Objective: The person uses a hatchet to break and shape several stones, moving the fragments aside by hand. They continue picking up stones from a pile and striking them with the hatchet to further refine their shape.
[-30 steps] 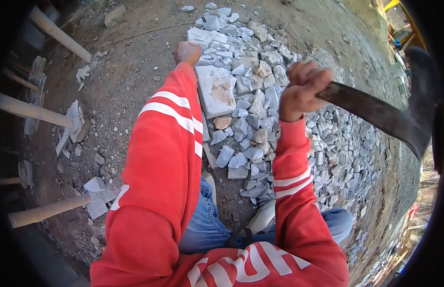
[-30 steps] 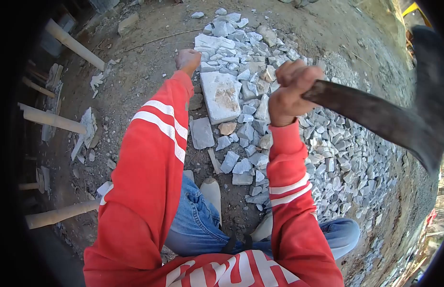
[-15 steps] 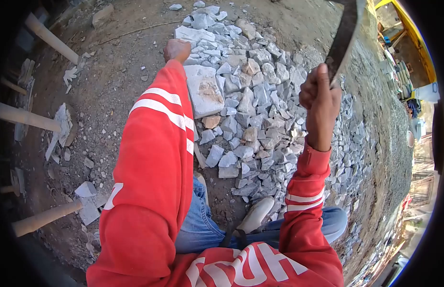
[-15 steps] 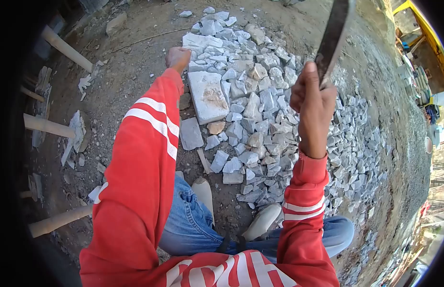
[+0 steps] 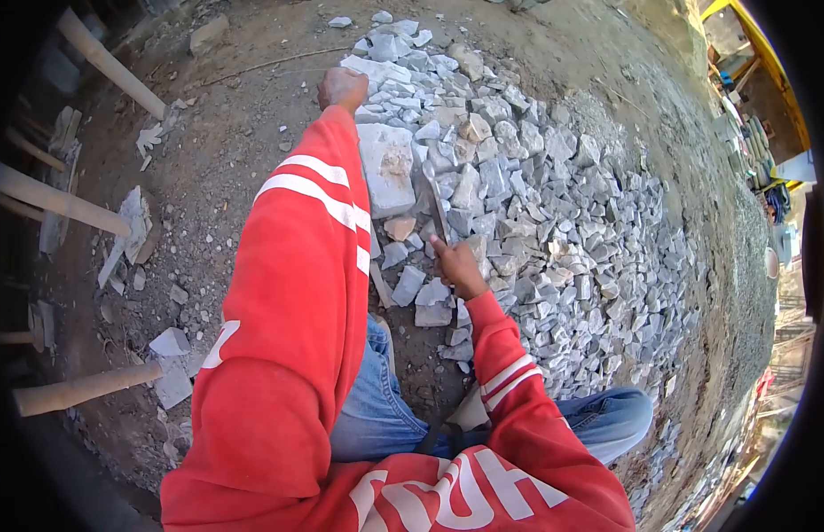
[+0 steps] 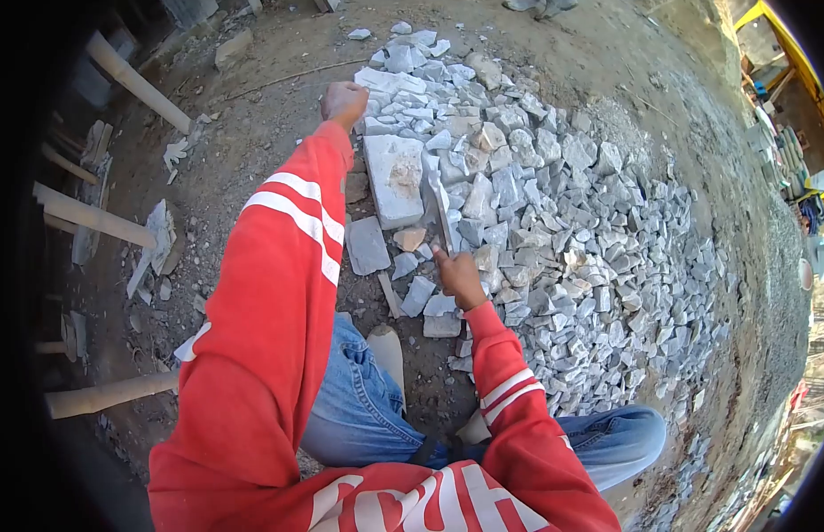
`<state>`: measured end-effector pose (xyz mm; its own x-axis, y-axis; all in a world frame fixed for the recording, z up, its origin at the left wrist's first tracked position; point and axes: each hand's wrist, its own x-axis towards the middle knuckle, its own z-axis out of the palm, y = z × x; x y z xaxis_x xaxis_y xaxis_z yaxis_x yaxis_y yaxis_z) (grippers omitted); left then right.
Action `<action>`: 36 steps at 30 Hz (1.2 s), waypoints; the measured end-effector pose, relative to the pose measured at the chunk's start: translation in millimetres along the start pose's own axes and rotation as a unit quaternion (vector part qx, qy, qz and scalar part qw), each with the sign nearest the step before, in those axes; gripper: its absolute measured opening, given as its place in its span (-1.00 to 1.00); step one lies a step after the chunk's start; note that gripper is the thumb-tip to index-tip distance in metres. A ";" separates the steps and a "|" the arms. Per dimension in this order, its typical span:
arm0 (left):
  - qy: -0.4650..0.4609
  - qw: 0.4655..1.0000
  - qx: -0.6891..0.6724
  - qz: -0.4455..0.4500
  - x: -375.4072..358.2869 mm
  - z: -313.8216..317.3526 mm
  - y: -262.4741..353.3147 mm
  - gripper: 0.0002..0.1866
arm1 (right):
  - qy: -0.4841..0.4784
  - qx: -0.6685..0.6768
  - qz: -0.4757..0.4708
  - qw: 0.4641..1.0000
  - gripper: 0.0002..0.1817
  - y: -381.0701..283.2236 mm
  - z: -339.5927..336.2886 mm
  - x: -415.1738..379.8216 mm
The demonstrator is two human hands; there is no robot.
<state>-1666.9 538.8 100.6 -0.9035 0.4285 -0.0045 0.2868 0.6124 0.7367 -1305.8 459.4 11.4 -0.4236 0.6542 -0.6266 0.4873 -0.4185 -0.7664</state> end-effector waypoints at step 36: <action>0.008 0.997 -0.053 -0.051 -2.0 -3.5 -1.2 -0.75 | 0.185 -0.045 -0.289 0.938 -0.61 -121.1 -77.3 -75.7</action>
<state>-1666.6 534.9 102.2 -0.9318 0.3555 -0.0730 0.1577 0.5777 0.8009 -1273.6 509.3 162.6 -0.3515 0.9362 -0.0045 0.3276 0.1185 -0.9374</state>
